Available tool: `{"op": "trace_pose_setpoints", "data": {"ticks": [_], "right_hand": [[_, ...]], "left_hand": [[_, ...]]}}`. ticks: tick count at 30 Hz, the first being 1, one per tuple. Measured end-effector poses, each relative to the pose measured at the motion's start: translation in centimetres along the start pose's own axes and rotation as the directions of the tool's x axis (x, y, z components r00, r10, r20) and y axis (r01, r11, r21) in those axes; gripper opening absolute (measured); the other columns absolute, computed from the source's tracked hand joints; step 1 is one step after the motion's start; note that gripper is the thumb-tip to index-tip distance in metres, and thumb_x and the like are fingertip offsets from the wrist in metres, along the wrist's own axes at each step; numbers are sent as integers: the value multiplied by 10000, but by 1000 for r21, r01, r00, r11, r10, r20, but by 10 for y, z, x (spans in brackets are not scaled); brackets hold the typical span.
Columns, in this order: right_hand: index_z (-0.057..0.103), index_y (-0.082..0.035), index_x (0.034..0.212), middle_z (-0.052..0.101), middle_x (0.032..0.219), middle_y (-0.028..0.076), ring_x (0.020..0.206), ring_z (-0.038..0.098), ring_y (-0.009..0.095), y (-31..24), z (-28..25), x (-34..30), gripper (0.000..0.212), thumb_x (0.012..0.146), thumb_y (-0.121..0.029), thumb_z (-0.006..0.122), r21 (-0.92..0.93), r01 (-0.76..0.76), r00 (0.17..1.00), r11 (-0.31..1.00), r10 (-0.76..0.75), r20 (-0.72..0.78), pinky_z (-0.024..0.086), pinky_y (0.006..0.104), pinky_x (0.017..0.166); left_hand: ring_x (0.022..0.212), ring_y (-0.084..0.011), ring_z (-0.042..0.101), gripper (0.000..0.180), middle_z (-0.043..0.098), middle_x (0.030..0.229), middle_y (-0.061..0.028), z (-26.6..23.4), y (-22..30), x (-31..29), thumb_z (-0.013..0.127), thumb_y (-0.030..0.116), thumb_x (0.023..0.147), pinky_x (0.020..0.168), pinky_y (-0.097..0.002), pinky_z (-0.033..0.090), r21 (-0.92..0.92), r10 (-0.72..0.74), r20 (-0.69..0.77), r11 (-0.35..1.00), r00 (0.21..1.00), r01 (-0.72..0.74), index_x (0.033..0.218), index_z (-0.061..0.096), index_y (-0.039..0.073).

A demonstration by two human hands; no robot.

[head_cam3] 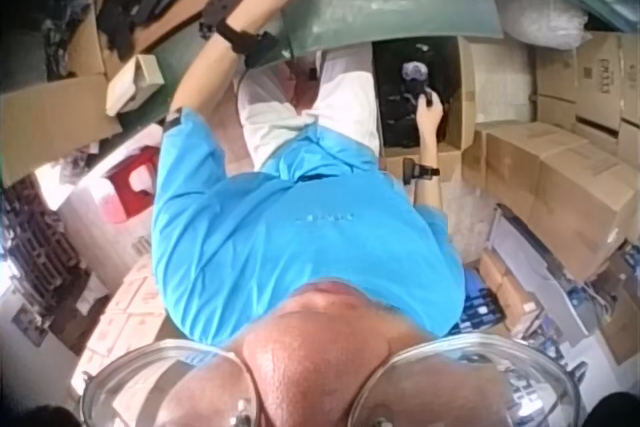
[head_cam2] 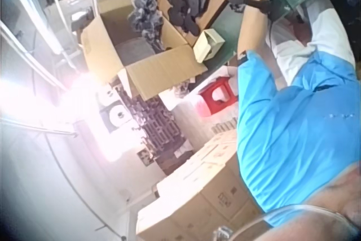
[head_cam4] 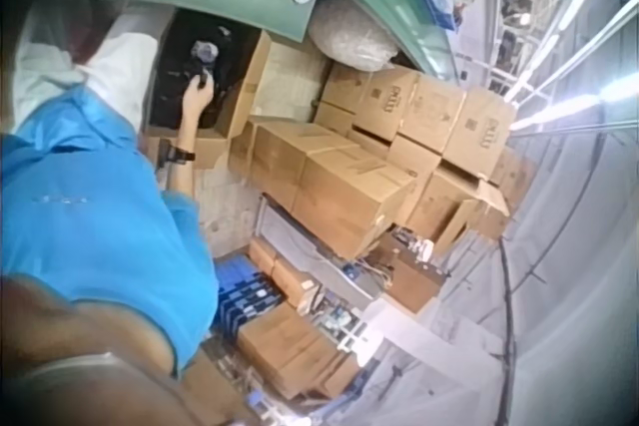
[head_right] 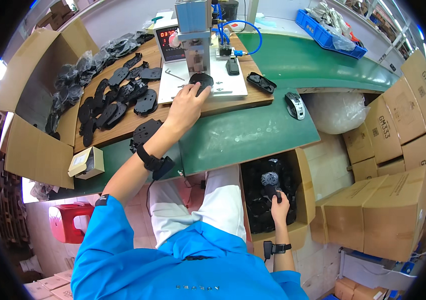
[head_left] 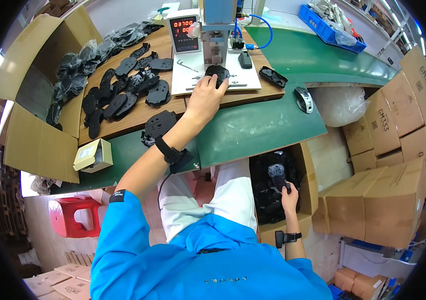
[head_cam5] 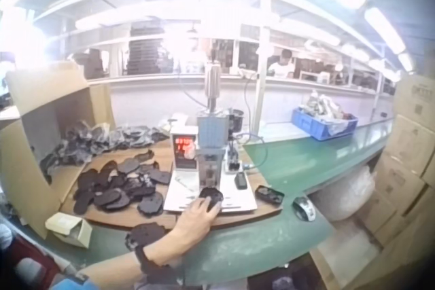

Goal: Assembling plastic electronic components using a pneumatic press machine.

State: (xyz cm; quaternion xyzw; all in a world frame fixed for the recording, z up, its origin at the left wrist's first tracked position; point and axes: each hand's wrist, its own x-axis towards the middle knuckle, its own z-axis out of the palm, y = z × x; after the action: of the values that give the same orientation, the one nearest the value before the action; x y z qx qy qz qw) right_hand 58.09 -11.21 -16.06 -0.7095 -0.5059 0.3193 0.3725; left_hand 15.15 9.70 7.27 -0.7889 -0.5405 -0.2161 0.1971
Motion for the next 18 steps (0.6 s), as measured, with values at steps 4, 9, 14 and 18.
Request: {"op": "trace_pose_setpoints", "data": {"ticks": [4, 9, 14, 18], "right_hand": [[704, -15, 1171, 726, 1110, 214, 1067, 693, 387, 4, 3, 6, 273, 911, -77, 645, -92, -39, 999, 995, 36, -38, 523, 420, 973], [705, -23, 1198, 738, 1107, 191, 1088, 691, 327, 9, 10, 0, 299, 913, -61, 624, -151, -43, 999, 988, 38, -38, 504, 383, 988], [711, -43, 1196, 728, 1173, 189, 1161, 673, 332, 18, 13, 1, 305, 907, -63, 612, -164, -92, 996, 982, 87, -37, 487, 391, 1035], [720, -57, 1185, 721, 1198, 187, 1180, 663, 342, 20, 14, 12, 302, 907, -45, 604, -212, -19, 998, 977, 7, -60, 489, 398, 1046]], "left_hand": [[1165, -369, 635, 535, 656, 1319, -230, 1, -4, -7, 619, -16, 830, 976, -454, 559, -1, -25, -30, 1000, 999, 25, 1356, 625, 81], [1165, -356, 633, 520, 658, 1295, -215, -4, -2, 8, 617, -5, 835, 964, -435, 560, 36, -3, 22, 999, 1000, 2, 1347, 624, 77], [1138, -351, 646, 492, 630, 1333, -254, -6, -4, -2, 645, 43, 849, 996, -435, 542, 59, 68, 63, 996, 996, -72, 1339, 613, 66], [1142, -351, 649, 509, 629, 1345, -255, -6, -21, -8, 656, 41, 840, 996, -438, 544, -9, 112, 37, 994, 993, -112, 1346, 607, 68]]}}
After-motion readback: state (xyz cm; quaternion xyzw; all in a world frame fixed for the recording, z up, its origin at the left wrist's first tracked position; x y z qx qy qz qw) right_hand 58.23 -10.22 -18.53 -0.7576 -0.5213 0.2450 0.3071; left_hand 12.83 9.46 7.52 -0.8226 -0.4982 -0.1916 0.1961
